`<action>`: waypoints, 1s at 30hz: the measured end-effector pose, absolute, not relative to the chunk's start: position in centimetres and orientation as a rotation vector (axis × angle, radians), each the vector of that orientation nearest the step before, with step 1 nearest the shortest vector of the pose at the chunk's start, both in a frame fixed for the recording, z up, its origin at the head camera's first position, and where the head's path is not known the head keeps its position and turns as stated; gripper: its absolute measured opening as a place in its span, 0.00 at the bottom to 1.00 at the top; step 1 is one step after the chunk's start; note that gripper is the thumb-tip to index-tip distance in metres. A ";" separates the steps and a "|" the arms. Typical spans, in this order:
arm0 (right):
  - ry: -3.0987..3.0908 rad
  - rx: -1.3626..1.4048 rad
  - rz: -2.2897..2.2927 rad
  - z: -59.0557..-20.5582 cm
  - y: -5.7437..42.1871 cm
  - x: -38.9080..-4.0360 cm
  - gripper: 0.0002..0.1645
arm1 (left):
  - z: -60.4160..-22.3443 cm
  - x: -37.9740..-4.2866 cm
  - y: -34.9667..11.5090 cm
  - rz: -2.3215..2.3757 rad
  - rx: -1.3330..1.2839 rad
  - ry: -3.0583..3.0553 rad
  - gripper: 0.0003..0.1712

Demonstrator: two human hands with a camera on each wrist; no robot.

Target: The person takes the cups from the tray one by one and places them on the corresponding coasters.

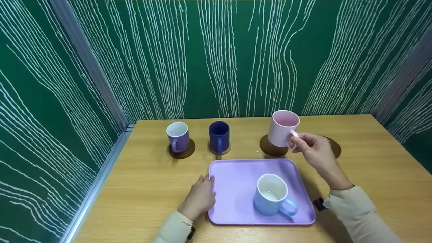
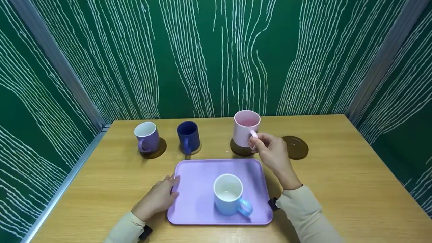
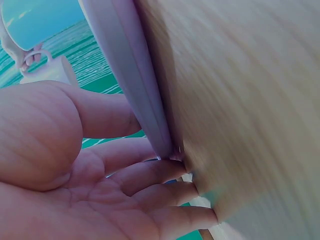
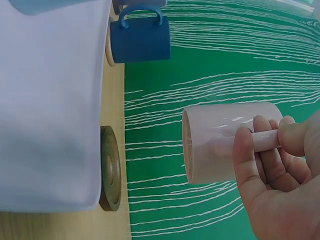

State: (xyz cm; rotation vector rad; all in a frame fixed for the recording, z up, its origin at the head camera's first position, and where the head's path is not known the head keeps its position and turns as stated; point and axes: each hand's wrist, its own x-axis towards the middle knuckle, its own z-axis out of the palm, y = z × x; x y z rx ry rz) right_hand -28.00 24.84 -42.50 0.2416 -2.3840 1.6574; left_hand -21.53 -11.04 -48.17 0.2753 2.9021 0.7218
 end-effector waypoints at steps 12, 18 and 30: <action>-2.448 0.172 1.639 -43.1 24.2 -29.4 0.20 | -48.2 -21.5 -11.1 0.763 0.256 2.891 0.32; -2.474 0.106 1.674 -43.2 23.8 -30.0 0.21 | -48.2 -21.5 -11.1 0.758 0.278 2.907 0.32; -2.423 0.047 1.782 -44.5 23.2 -31.1 0.19 | -48.1 -21.4 -11.1 0.754 0.261 2.886 0.32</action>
